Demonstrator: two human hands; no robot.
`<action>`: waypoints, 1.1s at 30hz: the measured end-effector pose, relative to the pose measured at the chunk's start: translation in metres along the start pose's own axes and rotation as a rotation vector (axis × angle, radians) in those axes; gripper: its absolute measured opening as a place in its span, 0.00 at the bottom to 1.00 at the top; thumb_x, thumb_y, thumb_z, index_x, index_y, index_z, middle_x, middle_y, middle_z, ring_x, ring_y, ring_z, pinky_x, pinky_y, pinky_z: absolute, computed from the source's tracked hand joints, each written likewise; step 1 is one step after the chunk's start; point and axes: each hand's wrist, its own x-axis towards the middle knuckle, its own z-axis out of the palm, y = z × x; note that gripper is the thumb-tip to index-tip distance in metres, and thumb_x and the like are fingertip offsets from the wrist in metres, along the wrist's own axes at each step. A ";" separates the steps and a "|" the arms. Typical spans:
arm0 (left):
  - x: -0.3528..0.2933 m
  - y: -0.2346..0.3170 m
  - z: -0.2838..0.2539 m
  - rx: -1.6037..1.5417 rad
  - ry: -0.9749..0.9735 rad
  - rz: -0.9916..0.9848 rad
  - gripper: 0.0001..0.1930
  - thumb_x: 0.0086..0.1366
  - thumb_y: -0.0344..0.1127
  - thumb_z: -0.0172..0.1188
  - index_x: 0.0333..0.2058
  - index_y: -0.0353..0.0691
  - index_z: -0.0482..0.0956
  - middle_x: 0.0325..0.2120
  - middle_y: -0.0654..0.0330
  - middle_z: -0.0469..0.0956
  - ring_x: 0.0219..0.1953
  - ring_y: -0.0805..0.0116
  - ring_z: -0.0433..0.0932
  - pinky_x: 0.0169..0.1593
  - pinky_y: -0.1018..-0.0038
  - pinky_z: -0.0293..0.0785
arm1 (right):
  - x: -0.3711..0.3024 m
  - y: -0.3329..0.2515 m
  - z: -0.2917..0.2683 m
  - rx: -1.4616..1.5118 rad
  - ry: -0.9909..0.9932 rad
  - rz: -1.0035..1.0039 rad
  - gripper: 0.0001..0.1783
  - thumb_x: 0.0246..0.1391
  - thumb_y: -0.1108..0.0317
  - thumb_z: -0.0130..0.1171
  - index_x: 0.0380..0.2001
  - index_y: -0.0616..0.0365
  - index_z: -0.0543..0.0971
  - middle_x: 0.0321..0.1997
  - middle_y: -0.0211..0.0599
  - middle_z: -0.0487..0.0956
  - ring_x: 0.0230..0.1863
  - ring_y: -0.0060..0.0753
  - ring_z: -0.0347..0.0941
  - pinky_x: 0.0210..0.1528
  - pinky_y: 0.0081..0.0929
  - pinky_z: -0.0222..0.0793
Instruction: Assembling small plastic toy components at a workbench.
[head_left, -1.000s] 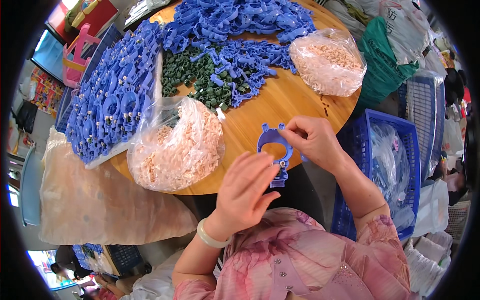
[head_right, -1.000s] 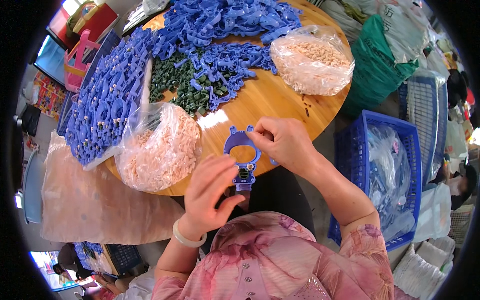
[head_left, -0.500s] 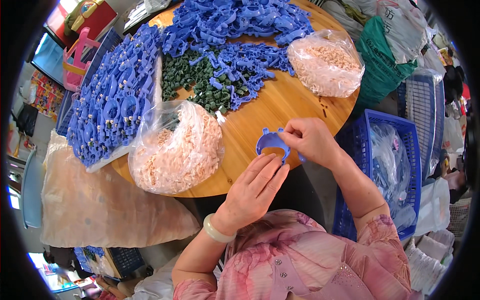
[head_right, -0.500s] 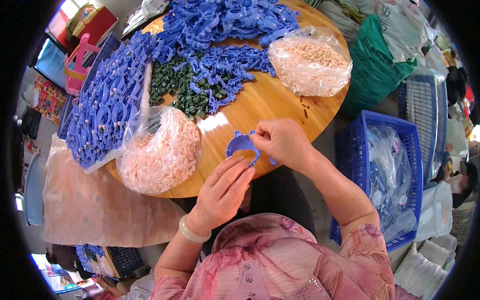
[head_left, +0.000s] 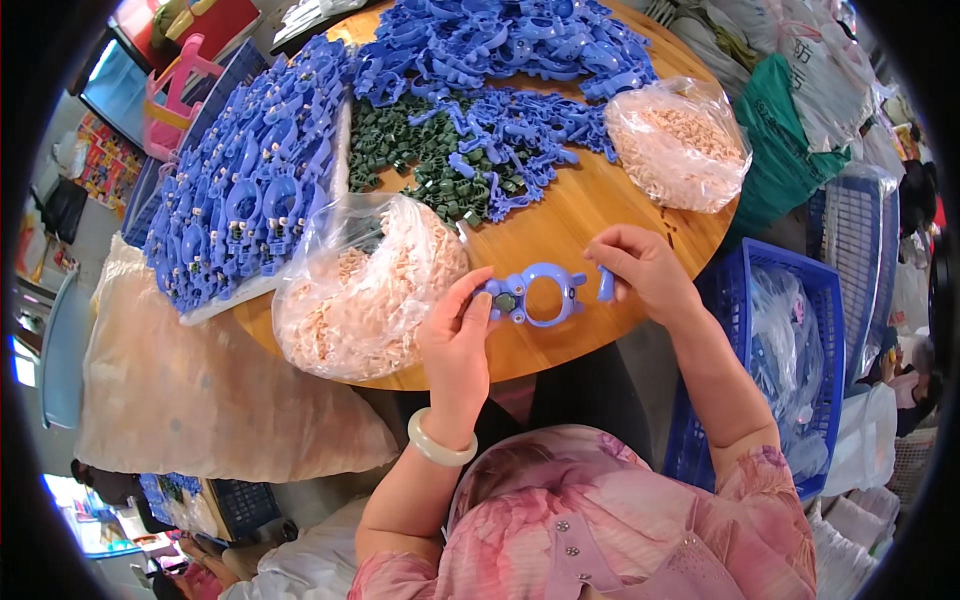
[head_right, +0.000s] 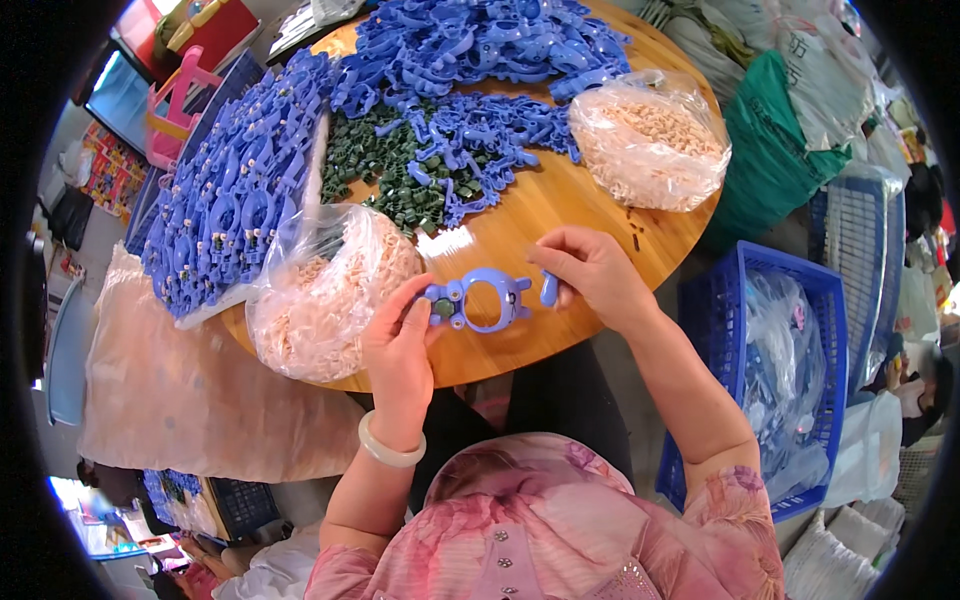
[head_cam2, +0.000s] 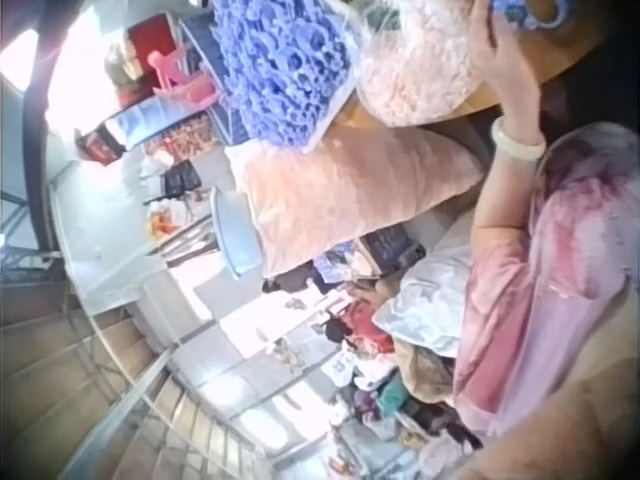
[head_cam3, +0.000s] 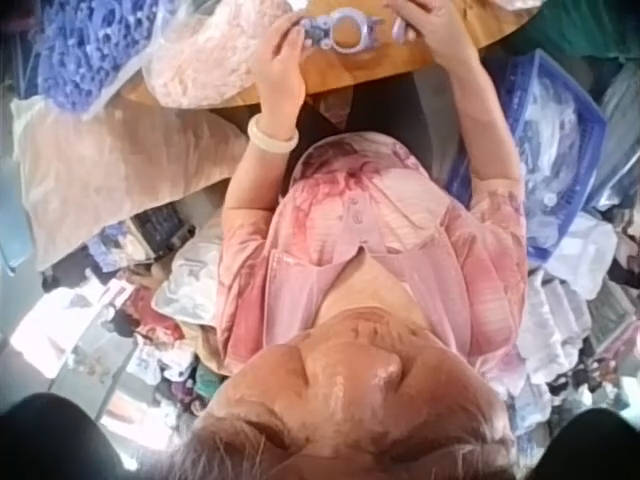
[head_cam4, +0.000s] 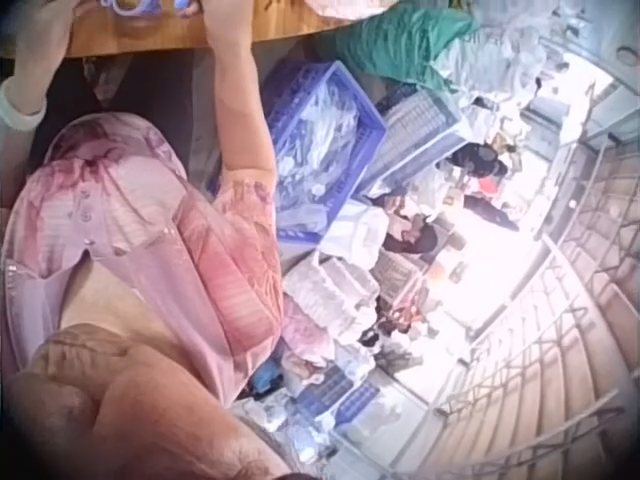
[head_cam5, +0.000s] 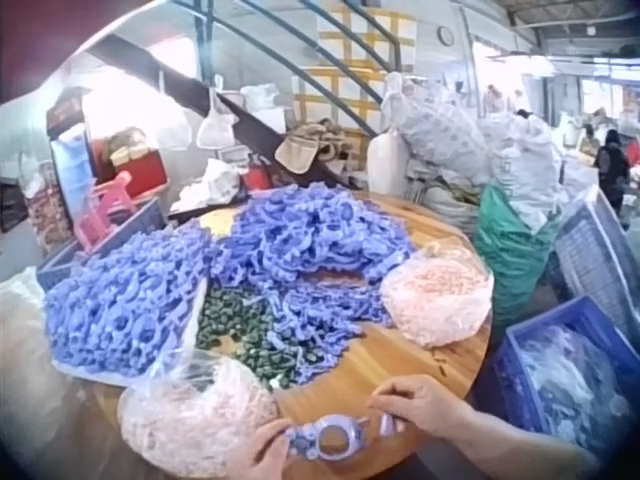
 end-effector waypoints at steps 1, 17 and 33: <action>0.001 -0.004 -0.002 -0.002 0.007 0.003 0.11 0.63 0.25 0.52 0.45 0.33 0.75 0.33 0.63 0.77 0.35 0.77 0.77 0.38 0.81 0.75 | -0.002 0.000 0.002 -0.002 -0.007 -0.001 0.08 0.55 0.68 0.55 0.35 0.61 0.77 0.22 0.26 0.74 0.21 0.14 0.70 0.22 0.12 0.66; -0.005 -0.013 0.006 -0.022 -0.058 0.042 0.12 0.64 0.24 0.51 0.45 0.30 0.74 0.35 0.61 0.77 0.36 0.76 0.75 0.40 0.81 0.74 | -0.015 -0.007 0.033 -0.328 -0.072 -0.536 0.10 0.41 0.81 0.63 0.30 0.58 0.78 0.33 0.31 0.77 0.38 0.26 0.71 0.40 0.22 0.67; -0.008 -0.007 0.009 0.195 -0.048 0.092 0.10 0.62 0.25 0.53 0.42 0.30 0.75 0.31 0.62 0.77 0.33 0.78 0.73 0.38 0.82 0.70 | -0.012 -0.021 0.037 -0.361 -0.105 -0.220 0.04 0.51 0.71 0.58 0.31 0.59 0.79 0.31 0.31 0.77 0.35 0.24 0.71 0.37 0.20 0.65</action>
